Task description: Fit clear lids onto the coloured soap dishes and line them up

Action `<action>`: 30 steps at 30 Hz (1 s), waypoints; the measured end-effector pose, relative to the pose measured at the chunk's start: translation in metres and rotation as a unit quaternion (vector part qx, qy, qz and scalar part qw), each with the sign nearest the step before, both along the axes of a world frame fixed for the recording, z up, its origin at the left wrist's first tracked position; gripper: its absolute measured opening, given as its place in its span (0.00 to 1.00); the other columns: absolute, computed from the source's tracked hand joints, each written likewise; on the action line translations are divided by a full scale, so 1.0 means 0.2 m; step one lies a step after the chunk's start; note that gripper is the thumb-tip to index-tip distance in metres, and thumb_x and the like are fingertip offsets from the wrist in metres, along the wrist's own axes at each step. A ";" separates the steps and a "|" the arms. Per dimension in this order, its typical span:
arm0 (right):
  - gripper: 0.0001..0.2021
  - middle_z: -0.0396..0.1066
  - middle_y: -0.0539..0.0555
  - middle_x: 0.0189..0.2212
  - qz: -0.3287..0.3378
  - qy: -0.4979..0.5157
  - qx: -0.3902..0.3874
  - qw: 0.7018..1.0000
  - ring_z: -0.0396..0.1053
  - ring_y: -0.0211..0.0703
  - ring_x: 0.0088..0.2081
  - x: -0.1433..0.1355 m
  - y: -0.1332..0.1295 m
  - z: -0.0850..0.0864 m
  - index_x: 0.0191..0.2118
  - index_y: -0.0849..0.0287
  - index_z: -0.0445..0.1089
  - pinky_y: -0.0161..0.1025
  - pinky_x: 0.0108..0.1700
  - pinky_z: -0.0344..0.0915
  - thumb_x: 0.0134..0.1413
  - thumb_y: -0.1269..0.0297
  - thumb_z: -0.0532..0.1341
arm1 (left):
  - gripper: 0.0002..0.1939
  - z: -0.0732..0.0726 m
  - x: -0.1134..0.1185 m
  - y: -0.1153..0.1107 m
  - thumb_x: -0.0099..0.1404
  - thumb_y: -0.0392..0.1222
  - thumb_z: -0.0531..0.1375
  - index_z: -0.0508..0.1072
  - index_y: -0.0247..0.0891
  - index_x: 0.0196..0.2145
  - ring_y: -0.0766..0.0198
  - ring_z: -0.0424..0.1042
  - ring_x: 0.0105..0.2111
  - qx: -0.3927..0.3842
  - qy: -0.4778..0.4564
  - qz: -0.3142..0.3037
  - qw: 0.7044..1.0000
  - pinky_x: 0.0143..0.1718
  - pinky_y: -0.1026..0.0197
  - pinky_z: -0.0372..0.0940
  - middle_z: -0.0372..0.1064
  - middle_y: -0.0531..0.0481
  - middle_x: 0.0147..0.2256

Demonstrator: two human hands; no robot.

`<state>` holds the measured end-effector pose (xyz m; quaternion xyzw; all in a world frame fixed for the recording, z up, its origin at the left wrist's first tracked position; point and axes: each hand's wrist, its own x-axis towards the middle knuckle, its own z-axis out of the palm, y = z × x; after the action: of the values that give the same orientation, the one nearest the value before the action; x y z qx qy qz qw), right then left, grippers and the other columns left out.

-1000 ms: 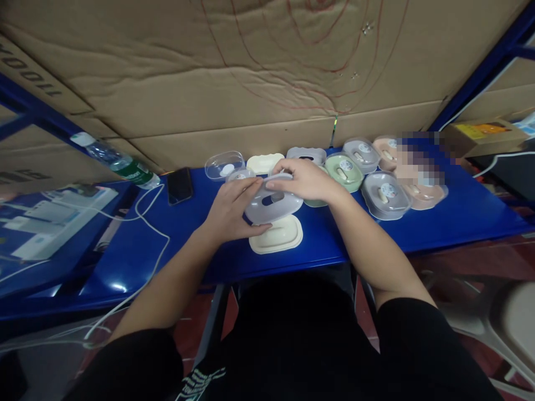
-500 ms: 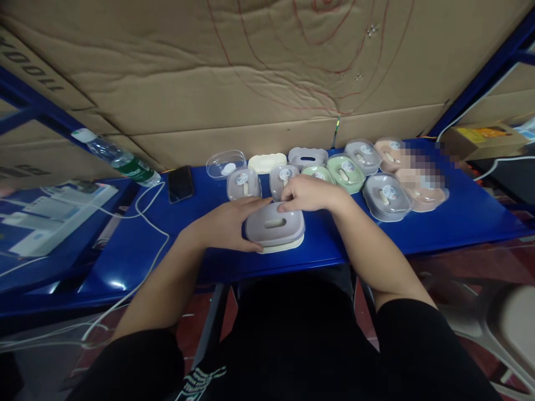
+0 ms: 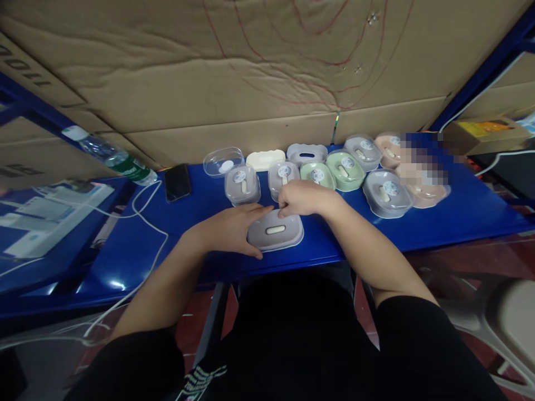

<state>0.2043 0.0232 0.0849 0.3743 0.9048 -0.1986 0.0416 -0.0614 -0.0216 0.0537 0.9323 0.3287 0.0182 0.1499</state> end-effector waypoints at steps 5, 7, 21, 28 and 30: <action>0.09 0.86 0.55 0.37 -0.017 -0.045 0.014 0.999 0.75 0.47 0.37 -0.03 -0.01 0.01 0.45 0.56 0.89 0.42 0.35 0.55 0.65 0.58 0.73 | 0.60 -0.02 0.03 0.01 0.52 0.65 0.81 0.68 0.43 0.75 0.38 0.78 0.64 -0.011 0.000 0.009 1.000 0.66 0.41 0.72 0.76 0.36 0.67; 0.09 0.86 0.56 0.37 -0.026 -0.053 0.016 0.998 0.76 0.48 0.37 -0.03 -0.02 0.01 0.45 0.56 0.89 0.42 0.35 0.55 0.65 0.58 0.73 | 0.59 -0.03 0.03 0.01 0.52 0.65 0.81 0.69 0.43 0.75 0.37 0.78 0.64 -0.002 0.000 0.008 1.000 0.66 0.41 0.72 0.76 0.35 0.67; 0.09 0.85 0.56 0.39 -0.023 -0.036 0.014 0.999 0.77 0.49 0.39 -0.04 -0.02 -0.03 0.41 0.56 0.87 0.43 0.35 0.54 0.66 0.57 0.73 | 0.11 -0.09 -0.25 0.37 0.78 0.50 0.64 0.83 0.44 0.48 0.51 0.80 0.53 0.296 -0.336 0.261 0.856 0.62 0.44 0.71 0.84 0.46 0.50; 0.09 0.84 0.55 0.38 -0.017 -0.032 0.013 0.999 0.75 0.47 0.38 -0.06 -0.03 -0.03 0.41 0.56 0.85 0.43 0.35 0.54 0.67 0.57 0.72 | 0.23 -0.25 -0.36 0.56 0.75 0.40 0.57 0.82 0.39 0.62 0.39 0.69 0.70 0.185 -0.132 0.432 0.873 0.72 0.35 0.60 0.76 0.37 0.68; 0.09 0.84 0.55 0.38 -0.015 -0.031 0.014 0.999 0.75 0.47 0.38 -0.06 -0.04 -0.03 0.41 0.56 0.85 0.43 0.35 0.55 0.67 0.56 0.71 | 0.22 -0.26 -0.35 0.56 0.75 0.42 0.58 0.83 0.41 0.61 0.36 0.64 0.72 0.180 -0.102 0.457 0.865 0.71 0.32 0.58 0.72 0.36 0.71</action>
<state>0.1920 0.0159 0.0795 0.3944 0.9000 -0.1749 0.0616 -0.1313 0.0900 0.0017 0.6815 0.6917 0.2387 -0.0131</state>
